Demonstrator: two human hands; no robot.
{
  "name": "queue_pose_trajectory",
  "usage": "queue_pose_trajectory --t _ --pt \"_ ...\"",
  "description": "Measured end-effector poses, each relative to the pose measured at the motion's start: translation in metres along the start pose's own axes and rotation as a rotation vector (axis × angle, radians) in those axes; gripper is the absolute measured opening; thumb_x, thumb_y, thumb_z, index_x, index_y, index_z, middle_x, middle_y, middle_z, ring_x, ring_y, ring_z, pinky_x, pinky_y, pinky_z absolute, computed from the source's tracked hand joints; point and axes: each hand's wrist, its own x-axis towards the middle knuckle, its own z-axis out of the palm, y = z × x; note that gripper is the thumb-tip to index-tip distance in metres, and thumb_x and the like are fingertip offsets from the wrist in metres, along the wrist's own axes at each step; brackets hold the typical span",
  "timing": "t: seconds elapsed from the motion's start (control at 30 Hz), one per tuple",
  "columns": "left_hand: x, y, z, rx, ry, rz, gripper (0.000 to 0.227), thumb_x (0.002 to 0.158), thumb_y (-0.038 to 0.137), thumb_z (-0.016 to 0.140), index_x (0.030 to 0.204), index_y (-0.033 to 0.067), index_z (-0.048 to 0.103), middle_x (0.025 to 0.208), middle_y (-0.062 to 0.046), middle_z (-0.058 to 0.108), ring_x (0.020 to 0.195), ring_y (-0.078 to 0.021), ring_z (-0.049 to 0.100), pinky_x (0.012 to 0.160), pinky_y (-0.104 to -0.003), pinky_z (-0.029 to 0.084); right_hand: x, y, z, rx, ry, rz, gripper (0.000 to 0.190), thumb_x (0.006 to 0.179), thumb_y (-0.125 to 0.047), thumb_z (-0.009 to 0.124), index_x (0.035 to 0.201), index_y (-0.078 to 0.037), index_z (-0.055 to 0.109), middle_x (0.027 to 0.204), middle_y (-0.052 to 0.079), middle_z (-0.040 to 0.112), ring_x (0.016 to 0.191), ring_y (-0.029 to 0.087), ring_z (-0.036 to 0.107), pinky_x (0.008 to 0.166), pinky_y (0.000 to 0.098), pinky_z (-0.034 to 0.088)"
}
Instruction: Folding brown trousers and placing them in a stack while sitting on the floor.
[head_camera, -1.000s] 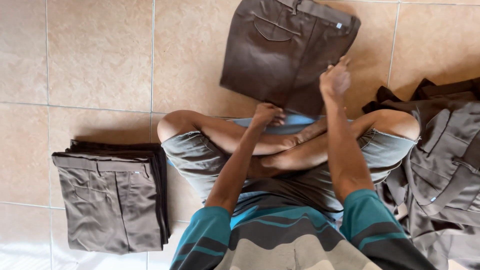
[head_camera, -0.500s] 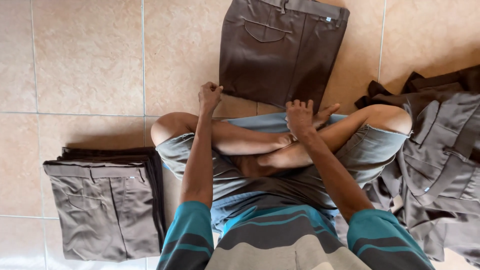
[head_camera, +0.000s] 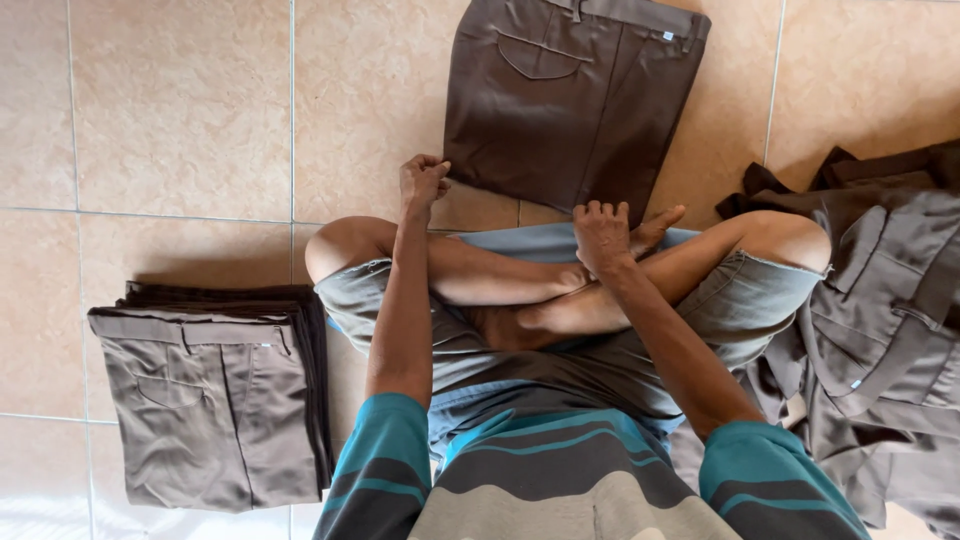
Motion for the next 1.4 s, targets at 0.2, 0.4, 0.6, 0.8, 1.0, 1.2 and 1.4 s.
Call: queue_pose_trajectory --t 0.2,0.4,0.6,0.8,1.0,1.2,1.4 --pt "-0.006 0.005 -0.002 -0.093 -0.071 -0.018 0.028 0.087 0.024 0.077 0.107 0.0054 0.074 0.088 -0.01 0.068 0.064 -0.0181 0.074 0.057 -0.029 0.067 0.003 -0.004 0.01 -0.074 0.042 0.021 0.057 0.069 -0.028 0.094 0.113 -0.005 0.064 0.097 0.016 0.067 0.09 0.031 0.07 0.089 0.0497 0.047" --pt "0.017 -0.011 -0.003 -0.16 -0.022 -0.198 0.024 0.09 0.023 0.066 0.103 0.004 0.073 0.088 -0.016 0.068 0.061 -0.0253 0.073 0.052 -0.035 0.067 0.002 -0.004 -0.007 -0.032 -0.105 0.089 0.057 0.079 -0.028 0.089 0.123 -0.004 0.061 0.109 0.018 0.065 0.1 0.035 0.067 0.091 0.0516 0.046" --pt "0.008 -0.003 -0.001 0.082 -0.032 -0.063 0.028 0.085 0.021 0.077 0.104 -0.0003 0.075 0.081 -0.016 0.07 0.055 -0.0203 0.072 0.047 -0.028 0.062 0.009 0.0 0.005 -0.045 -0.183 0.238 0.041 0.091 -0.023 0.075 0.126 -0.007 0.06 0.112 0.016 0.061 0.102 0.031 0.063 0.096 0.0494 0.041" --pt "0.015 -0.009 -0.008 0.196 0.122 -0.04 0.018 0.081 0.016 0.079 0.097 0.0064 0.078 0.073 -0.013 0.071 0.049 -0.0188 0.071 0.043 -0.029 0.06 0.011 0.004 0.012 0.107 -0.002 0.16 0.026 0.095 -0.01 0.068 0.119 -0.004 0.06 0.107 0.019 0.063 0.098 0.034 0.069 0.087 0.0467 0.05" --pt "0.003 0.019 -0.026 0.112 -0.002 -0.16 0.023 0.085 0.019 0.073 0.098 0.0009 0.076 0.077 -0.013 0.066 0.058 -0.0185 0.069 0.049 -0.031 0.063 0.014 -0.006 -0.044 0.089 0.082 0.549 0.03 0.093 -0.019 0.068 0.121 -0.008 0.06 0.101 0.013 0.065 0.091 0.025 0.066 0.095 0.0437 0.042" --pt "0.003 0.025 -0.034 0.126 -0.034 -0.281 0.018 0.088 0.015 0.064 0.09 -0.0012 0.073 0.063 -0.008 0.06 0.047 -0.0134 0.056 0.037 -0.025 0.048 0.007 -0.003 -0.034 -0.128 0.122 0.681 0.031 0.087 -0.009 0.073 0.112 -0.008 0.055 0.092 0.009 0.061 0.102 0.029 0.064 0.114 0.0697 0.019" --pt "-0.013 0.045 -0.035 0.103 -0.081 -0.328 0.019 0.089 0.008 0.061 0.097 -0.0061 0.07 0.06 -0.005 0.058 0.044 -0.0071 0.044 0.036 -0.018 0.033 0.017 0.021 0.03 -0.134 -0.023 0.519 0.037 0.091 -0.036 0.075 0.112 -0.011 0.06 0.1 0.013 0.06 0.102 0.026 0.061 0.123 0.0582 0.017"
